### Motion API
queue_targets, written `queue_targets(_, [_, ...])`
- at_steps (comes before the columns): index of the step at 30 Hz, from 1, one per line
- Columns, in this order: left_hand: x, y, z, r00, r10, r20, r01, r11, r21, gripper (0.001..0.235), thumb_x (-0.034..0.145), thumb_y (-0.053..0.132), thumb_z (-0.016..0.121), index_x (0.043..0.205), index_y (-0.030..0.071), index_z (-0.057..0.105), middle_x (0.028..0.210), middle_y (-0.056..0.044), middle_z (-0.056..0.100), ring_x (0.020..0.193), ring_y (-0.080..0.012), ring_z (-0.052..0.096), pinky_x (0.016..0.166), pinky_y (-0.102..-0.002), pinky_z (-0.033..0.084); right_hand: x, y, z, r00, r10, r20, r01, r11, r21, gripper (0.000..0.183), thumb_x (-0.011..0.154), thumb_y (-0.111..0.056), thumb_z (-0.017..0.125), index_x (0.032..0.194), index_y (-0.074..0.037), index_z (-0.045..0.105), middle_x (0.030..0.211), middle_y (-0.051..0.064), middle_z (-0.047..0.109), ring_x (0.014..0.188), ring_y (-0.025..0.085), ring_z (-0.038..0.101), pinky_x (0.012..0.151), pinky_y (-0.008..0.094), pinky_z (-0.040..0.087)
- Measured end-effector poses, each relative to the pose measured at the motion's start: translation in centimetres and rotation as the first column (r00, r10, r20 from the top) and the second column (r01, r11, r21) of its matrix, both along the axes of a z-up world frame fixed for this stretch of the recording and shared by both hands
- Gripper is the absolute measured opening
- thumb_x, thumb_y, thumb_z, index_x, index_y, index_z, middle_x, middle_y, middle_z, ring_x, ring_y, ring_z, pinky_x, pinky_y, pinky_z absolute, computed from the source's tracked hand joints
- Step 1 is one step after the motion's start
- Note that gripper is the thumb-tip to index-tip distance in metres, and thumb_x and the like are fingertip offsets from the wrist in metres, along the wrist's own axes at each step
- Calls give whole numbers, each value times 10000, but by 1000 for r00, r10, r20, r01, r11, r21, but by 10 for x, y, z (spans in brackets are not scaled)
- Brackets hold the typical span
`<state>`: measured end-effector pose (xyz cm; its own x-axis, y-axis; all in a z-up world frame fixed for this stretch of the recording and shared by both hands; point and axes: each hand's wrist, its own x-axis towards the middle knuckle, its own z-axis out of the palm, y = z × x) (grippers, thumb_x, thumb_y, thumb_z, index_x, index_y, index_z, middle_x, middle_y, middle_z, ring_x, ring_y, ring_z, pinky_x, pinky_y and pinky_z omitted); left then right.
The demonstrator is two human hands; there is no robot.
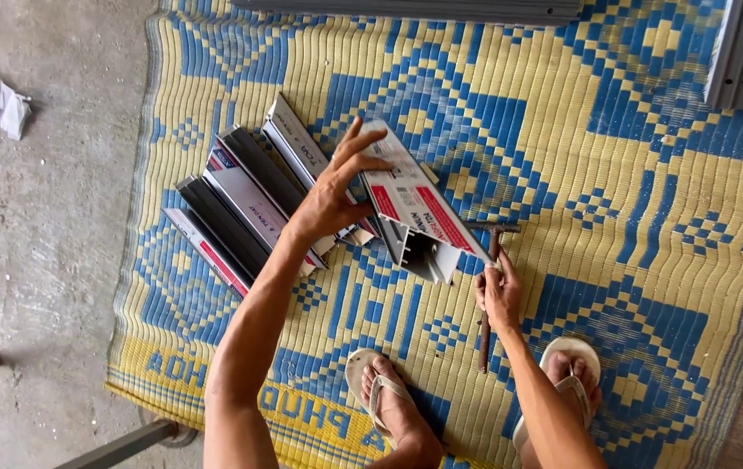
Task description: The person is assembling aluminum profiles by inserting end caps and securing them with a hammer.
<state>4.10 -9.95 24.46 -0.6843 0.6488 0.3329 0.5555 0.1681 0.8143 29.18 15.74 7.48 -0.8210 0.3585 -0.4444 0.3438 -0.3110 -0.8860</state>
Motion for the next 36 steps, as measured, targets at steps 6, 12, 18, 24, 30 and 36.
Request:
queue_targets(6, [-26, -26, 52, 865, 59, -498, -291, 868, -403, 553, 965, -44, 910, 1338, 161, 557, 1615, -118, 311, 1529, -416, 66, 1247, -771, 299, -15, 0, 50, 992, 113, 49, -112, 994, -10, 464, 1085, -212, 466, 1544, -148, 459, 598, -17, 542, 360, 48, 382, 312, 192, 311])
queue_targets(12, [-52, -86, 58, 782, -35, -622, -414, 717, -561, 601, 1012, -128, 823, 1393, 213, 506, 1568, -98, 288, 1461, -423, 1, 1088, -745, 505, -16, 1, 46, 992, 115, 50, -115, 993, -6, 491, 1090, -169, 422, 1576, -96, 402, 575, 0, 500, 361, 59, 347, 318, 212, 288])
queue_targets(18, [-36, -144, 49, 803, -198, -561, -366, 579, -729, 548, 886, -107, 784, 1316, 152, 565, 1512, -137, 428, 1488, -388, 180, 796, -530, 718, -12, 0, 38, 994, 82, 66, -78, 995, -62, 495, 1101, -196, 461, 1586, -121, 400, 618, 5, 533, 374, 55, 379, 322, 207, 295])
queue_targets(24, [-8, -187, -22, 844, -194, -500, -374, 453, -809, 639, 817, -125, 766, 1326, 184, 534, 1479, -142, 423, 1500, -406, 246, 663, -366, 695, -11, 3, 36, 990, 138, -5, -139, 990, -27, 487, 1125, -184, 436, 1601, -107, 374, 597, -19, 523, 365, 45, 366, 305, 189, 291])
queue_targets(30, [-5, -166, -44, 696, -394, -600, -404, 476, -781, 500, 822, 82, 691, 1302, 211, 634, 1361, -70, 587, 1542, -356, 409, 1201, -368, 483, 0, -5, -11, 994, 42, 98, -65, 967, 246, 156, 1074, -300, 547, 947, -209, 541, 606, -45, 557, 409, 65, 495, 325, 210, 375])
queue_targets(36, [0, -169, -63, 828, -344, -443, -327, 346, -879, 904, 729, -25, 821, 1530, 201, 468, 1598, -139, 461, 1579, -398, 378, 806, -379, 712, -13, -9, 7, 905, 326, 272, -424, 671, 608, 373, 1095, -148, 471, 1429, 18, 475, 620, -7, 531, 352, 66, 409, 246, 232, 377])
